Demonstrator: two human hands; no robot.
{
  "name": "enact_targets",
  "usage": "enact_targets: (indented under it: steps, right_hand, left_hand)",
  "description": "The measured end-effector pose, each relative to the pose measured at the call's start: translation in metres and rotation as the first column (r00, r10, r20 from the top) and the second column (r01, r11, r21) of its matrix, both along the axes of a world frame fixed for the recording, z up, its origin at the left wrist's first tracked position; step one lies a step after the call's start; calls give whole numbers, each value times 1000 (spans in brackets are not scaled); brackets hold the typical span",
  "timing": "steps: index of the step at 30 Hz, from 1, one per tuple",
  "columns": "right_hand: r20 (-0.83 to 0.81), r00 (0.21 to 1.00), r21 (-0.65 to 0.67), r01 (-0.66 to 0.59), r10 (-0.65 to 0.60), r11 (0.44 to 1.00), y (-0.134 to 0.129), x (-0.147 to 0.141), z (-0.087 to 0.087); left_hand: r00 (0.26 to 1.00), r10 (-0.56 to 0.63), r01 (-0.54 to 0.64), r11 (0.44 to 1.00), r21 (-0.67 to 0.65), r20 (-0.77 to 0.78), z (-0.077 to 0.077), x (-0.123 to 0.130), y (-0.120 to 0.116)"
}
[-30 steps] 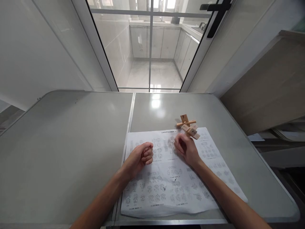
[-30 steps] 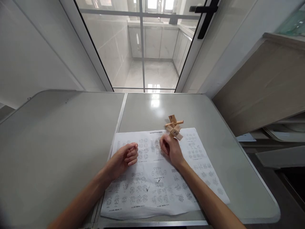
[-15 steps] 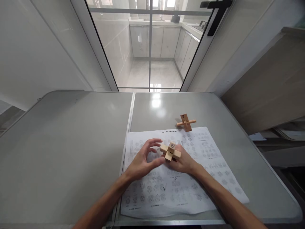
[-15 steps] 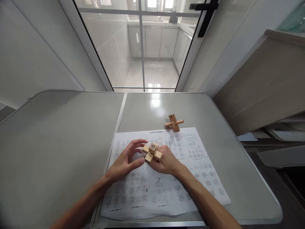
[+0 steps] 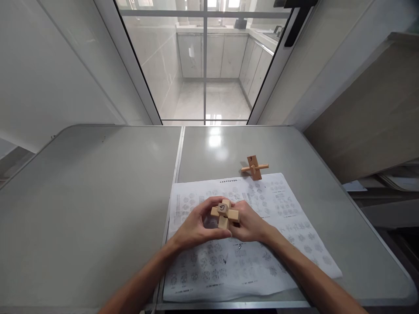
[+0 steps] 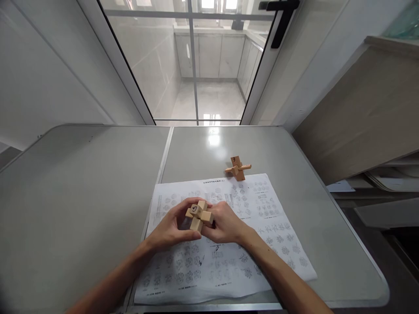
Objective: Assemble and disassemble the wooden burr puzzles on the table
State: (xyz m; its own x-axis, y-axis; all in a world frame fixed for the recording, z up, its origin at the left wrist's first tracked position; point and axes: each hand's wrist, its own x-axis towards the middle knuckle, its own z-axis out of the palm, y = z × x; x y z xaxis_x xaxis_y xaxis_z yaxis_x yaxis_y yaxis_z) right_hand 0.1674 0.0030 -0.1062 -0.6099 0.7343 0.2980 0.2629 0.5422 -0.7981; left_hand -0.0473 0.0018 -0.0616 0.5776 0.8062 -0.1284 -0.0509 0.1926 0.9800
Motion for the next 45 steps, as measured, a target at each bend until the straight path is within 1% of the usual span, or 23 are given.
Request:
enact_targets:
  steps: [3, 5, 7, 12, 15, 17, 20, 21, 22, 23, 26, 28, 31, 33, 34, 37, 40, 43, 45]
  right_hand:
    - [-75, 997, -186, 21, -35, 982, -1, 0, 6]
    - [-96, 993, -262, 39, -66, 964, -1, 0, 10]
    - [-112, 991, -300, 41, -78, 953, -1, -1, 13]
    - [-153, 987, -360, -17, -41, 933, 0, -2, 17]
    - [-155, 988, -391, -41, -22, 920, 2, 3, 17]
    - [-181, 982, -457, -123, 43, 881, 5, 8, 18]
    - [-283, 941, -558, -318, 184, 766, 10, 17, 21]
    - [-309, 929, -569, -354, 206, 742, 11, 19, 22]
    - [-321, 924, -571, -365, 209, 736, 12, 20, 23]
    - [-323, 925, -569, -358, 198, 740, 12, 20, 24]
    - [-299, 945, -559, -284, 130, 779, 9, 16, 24]
    - [-264, 963, -549, -202, 62, 811, 7, 12, 21]
    - [-193, 975, -499, -1, -110, 867, 3, 6, 15]
    - [-161, 962, -446, 127, -219, 886, 1, 3, 11]
    - [-153, 957, -424, 163, -248, 891, 0, 1, 10]
    - [-149, 953, -364, 196, -264, 911, -1, -1, 8]
    - [-128, 948, -249, 255, -293, 934, -3, -3, 8]
    - [-114, 934, -153, 321, -339, 935, -5, -4, 7]
    - [-110, 932, -135, 330, -345, 934, -6, -5, 6]
  left_hand:
    - [996, 72, -69, 996, -65, 46, -1, 0, 2]
    - [993, 110, -105, 990, -89, 52, -3, 0, 3]
    - [990, 129, -124, 988, -92, 49, -3, 0, 4]
    - [989, 147, -146, 987, -65, 13, 1, -1, 2]
    - [986, 165, -164, 985, -58, 2, 2, 0, 0]
    - [990, 139, -138, 989, -53, 9, 1, 0, 0]
    - [997, 65, -65, 998, -8, 38, -2, -1, 0]
    - [998, 50, -51, 999, 18, 39, -2, -2, 0]
    - [999, 41, -43, 998, 43, 33, -2, -2, -1]
    - [999, 37, -38, 997, 65, 20, -1, -3, -1]
    - [999, 40, -37, 992, 121, -23, 2, -3, -2]
    - [997, 69, -62, 987, 150, -39, 4, -3, -3]
    - [983, 171, -156, 969, 194, -64, 5, -2, -4]
    - [962, 254, -225, 945, 237, -98, 3, 0, -6]
    - [951, 287, -248, 932, 264, -120, 2, 0, -6]
    - [928, 333, -256, 895, 364, -166, -3, 2, -8]
    - [926, 349, -249, 851, 462, -145, -7, 3, -8]
    - [917, 378, -262, 812, 522, -128, -9, 3, -7]
    - [912, 388, -260, 797, 544, -131, -9, 3, -7]
